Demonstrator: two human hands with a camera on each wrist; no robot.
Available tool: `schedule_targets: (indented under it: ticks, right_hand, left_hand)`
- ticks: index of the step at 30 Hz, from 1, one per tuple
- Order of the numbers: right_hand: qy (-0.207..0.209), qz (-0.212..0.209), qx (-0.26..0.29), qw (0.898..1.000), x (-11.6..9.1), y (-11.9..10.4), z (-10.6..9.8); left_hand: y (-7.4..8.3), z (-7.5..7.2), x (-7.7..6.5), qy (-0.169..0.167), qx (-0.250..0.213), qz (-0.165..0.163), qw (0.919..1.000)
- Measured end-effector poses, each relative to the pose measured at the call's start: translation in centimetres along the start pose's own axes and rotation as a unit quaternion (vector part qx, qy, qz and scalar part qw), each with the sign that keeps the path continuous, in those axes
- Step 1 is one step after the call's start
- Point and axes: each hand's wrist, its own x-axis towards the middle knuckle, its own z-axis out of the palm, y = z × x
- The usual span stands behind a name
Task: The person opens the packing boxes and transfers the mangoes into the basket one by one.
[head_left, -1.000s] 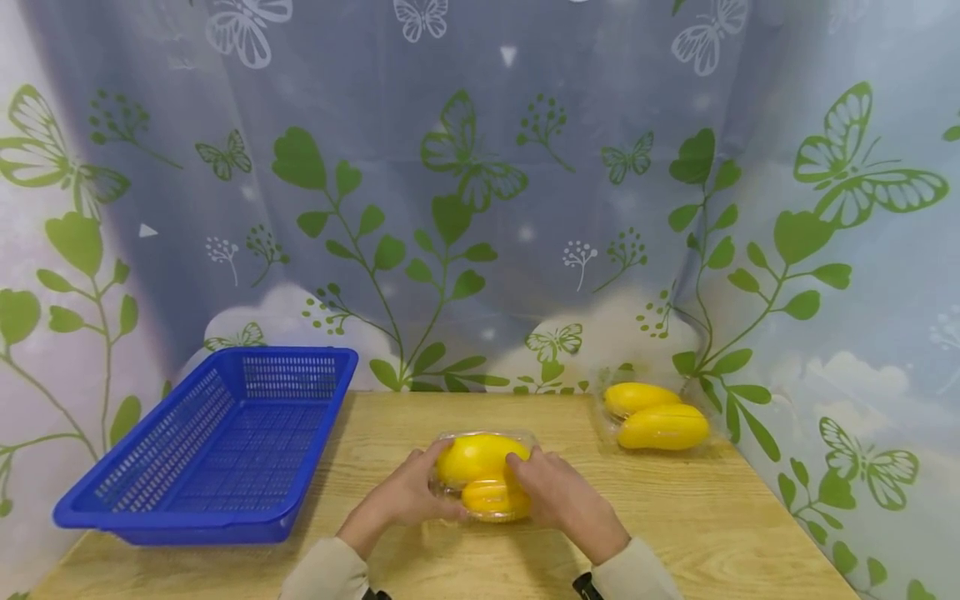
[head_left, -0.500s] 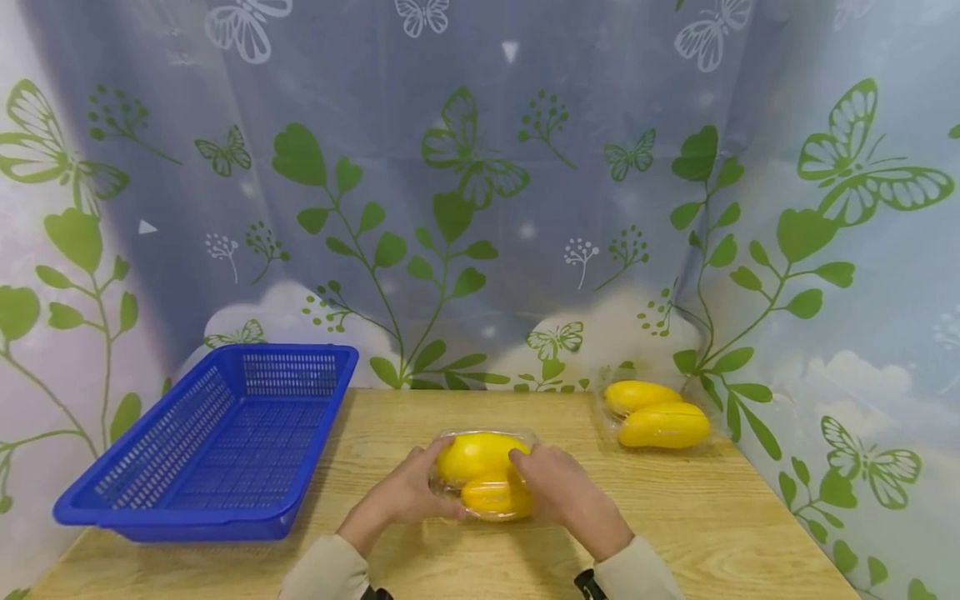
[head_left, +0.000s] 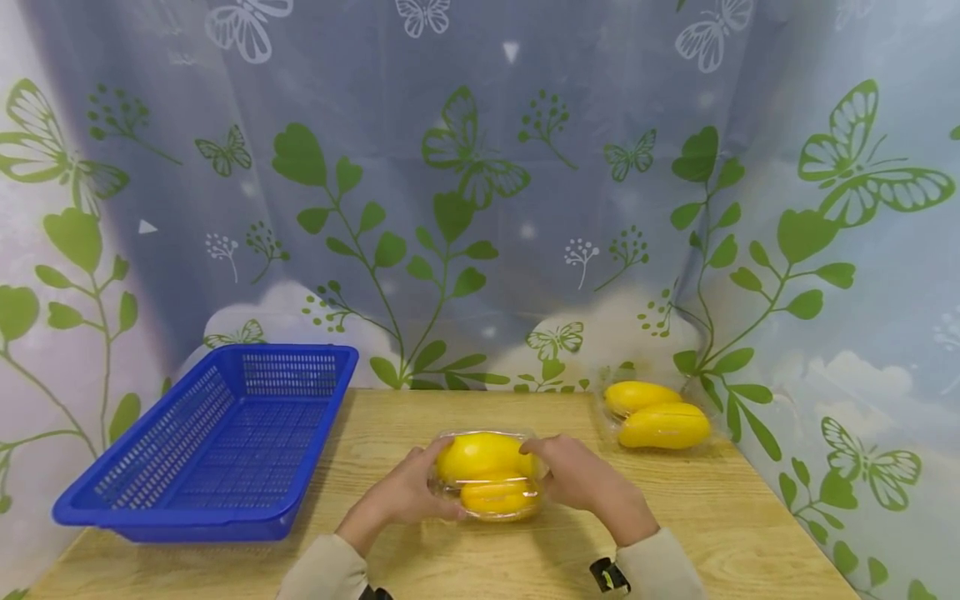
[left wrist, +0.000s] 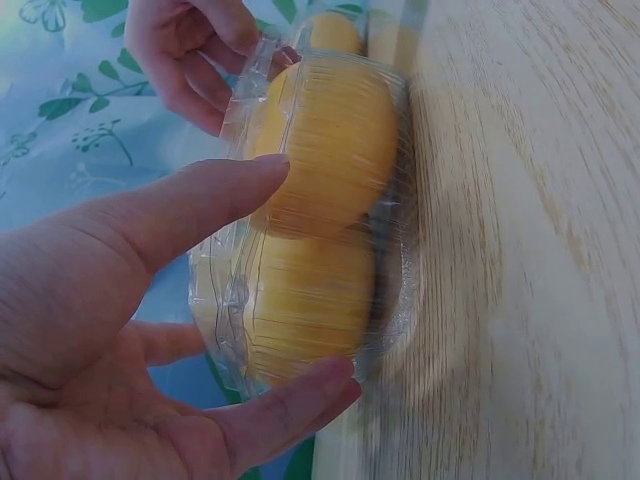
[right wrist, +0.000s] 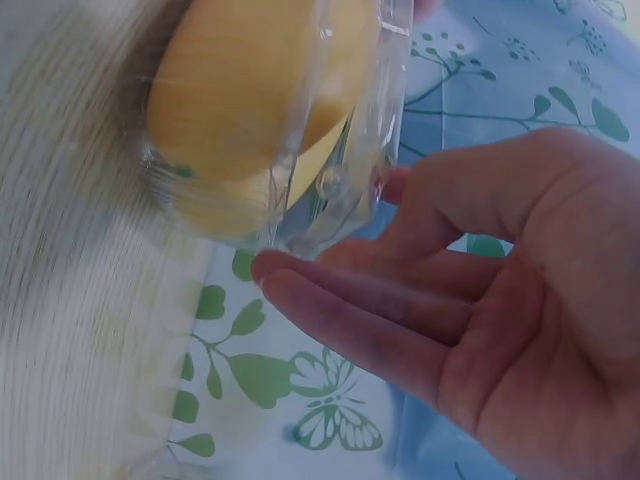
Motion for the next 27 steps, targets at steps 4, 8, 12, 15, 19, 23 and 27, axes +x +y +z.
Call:
schedule_targets:
  ticks: [4,8,12,15,19,23,27]
  right_hand:
    - [-0.001,-0.004,0.012,1.0,0.0,0.8,-0.3]
    - [0.011,0.008,0.017,1.0,0.0,1.5,-0.4]
    - [0.022,0.05,0.042,0.998,-0.2,2.3,-0.3]
    - [0.024,0.082,0.073,0.994,-0.3,3.1,-0.2]
    - [0.004,0.095,0.142,0.985,-0.3,4.3,-0.1]
    - [-0.033,0.096,0.209,0.973,-0.4,5.6,0.1]
    - [-0.063,0.093,0.251,0.962,-0.4,6.4,0.4]
  left_hand:
    - [0.1,0.0,-0.1,0.002,-0.001,-0.002,1.0]
    - [0.0,0.0,-0.1,0.003,-0.003,-0.001,1.0]
    - [-0.1,0.0,0.0,0.002,-0.004,-0.002,1.0]
    - [-0.1,-0.1,0.1,0.002,-0.003,-0.004,1.0]
    - [-0.2,-0.1,0.1,0.002,-0.002,-0.007,1.0]
    - [-0.1,-0.1,0.1,0.0,-0.002,-0.006,1.0]
    - [0.0,-0.1,0.0,0.0,0.0,-0.004,1.0]
